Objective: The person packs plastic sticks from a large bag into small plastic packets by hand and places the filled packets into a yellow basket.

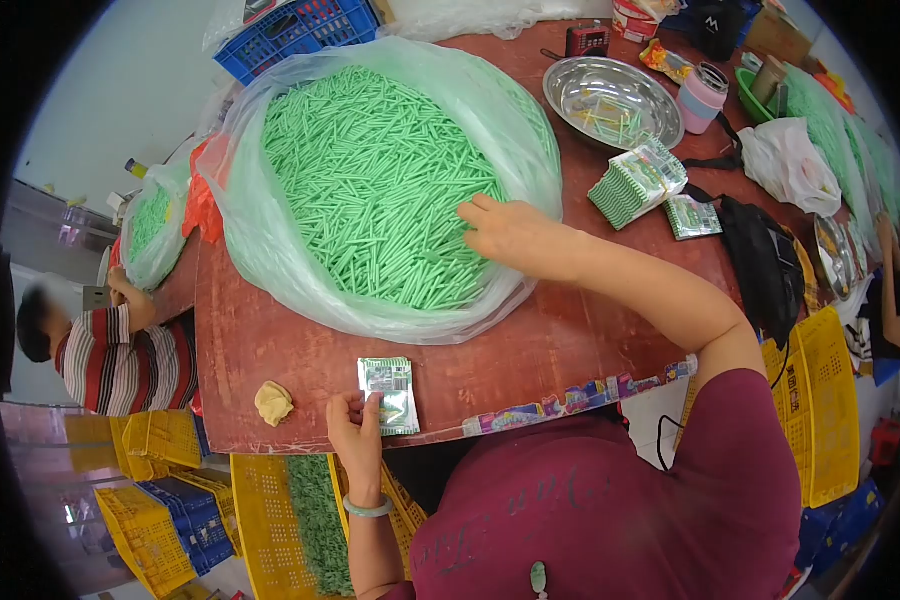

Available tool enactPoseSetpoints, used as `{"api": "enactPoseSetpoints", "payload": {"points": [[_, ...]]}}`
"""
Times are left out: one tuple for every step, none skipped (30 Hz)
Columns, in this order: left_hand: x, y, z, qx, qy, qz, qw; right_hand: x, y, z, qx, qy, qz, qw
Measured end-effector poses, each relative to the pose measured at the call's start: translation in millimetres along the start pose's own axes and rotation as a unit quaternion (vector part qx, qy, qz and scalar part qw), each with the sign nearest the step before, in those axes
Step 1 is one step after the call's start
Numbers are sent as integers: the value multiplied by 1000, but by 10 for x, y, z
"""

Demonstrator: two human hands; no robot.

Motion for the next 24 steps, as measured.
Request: {"api": "enactPoseSetpoints", "payload": {"points": [[8,6,-7,0,1,1,1000,-2,7,2,13,-2,8,1000],[17,0,-10,-10,6,11,1000,-4,-13,3,14,-2,9,1000],[22,-9,-8,-19,12,20,1000,9,-28,4,17,-10,-1,1000],[25,-10,-8,-19,11,21,1000,25,-28,5,20,-18,-12,1000],[34,-5,-13,-14,5,28,999,8,-15,-3,20,-19,-13,1000],[46,-2,-15,-9,-1,35,999,-19,7,-21,21,-25,-16,999],[56,-4,-12,-9,-2,34,999,-40,31,-38,20,-30,-20,999],[64,4,-12,-7,-1,33,999,-65,52,-52,20,-30,-20,999],[66,10,-17,-6,0,32,999,-86,80,-67,25,-33,-15,999],[53,0,-25,-8,1,33,999,-99,91,-82,30,-36,-9,999],[32,-3,-29,-3,0,27,1000,-101,69,-96,30,-39,-7,999],[24,-3,-21,2,-2,21,1000,-92,56,-104,37,-41,-4,998],[27,-6,-18,0,-4,22,1000,-88,53,-111,44,-43,-1,998],[39,1,-19,2,-11,29,1000,-92,59,-109,45,-44,0,998],[50,11,-23,4,-16,36,999,-86,62,-101,46,-55,-4,997],[57,21,-26,2,-15,38,999,-83,53,-98,45,-66,-7,997],[51,19,-24,-6,-4,32,999,-86,40,-94,45,-66,-5,997],[40,12,-21,-13,8,26,1000,-83,20,-84,41,-64,-17,997],[34,14,-24,-13,9,27,999,-92,-1,-76,36,-62,-30,997],[52,30,-26,-3,-4,29,1000,-103,0,-72,36,-60,-29,997],[75,45,-25,8,-18,29,999,-103,8,-66,31,-65,-32,997],[90,47,-26,9,-17,28,999,-104,19,-59,26,-69,-36,997],[145,58,-33,12,-28,39,999,-118,39,-57,25,-68,-36,997],[187,66,-43,16,-39,49,998,-139,50,-60,19,-68,-37,997]]}}
Point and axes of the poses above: each hand's wrist, its own z-axis away from the middle knuckle, its own y-axis out of the palm, x = y × z, the point moved 9 cm from there along -z, towards the middle knuckle, and after that the axes turned 8 degrees about x, right-handed, at the moved point
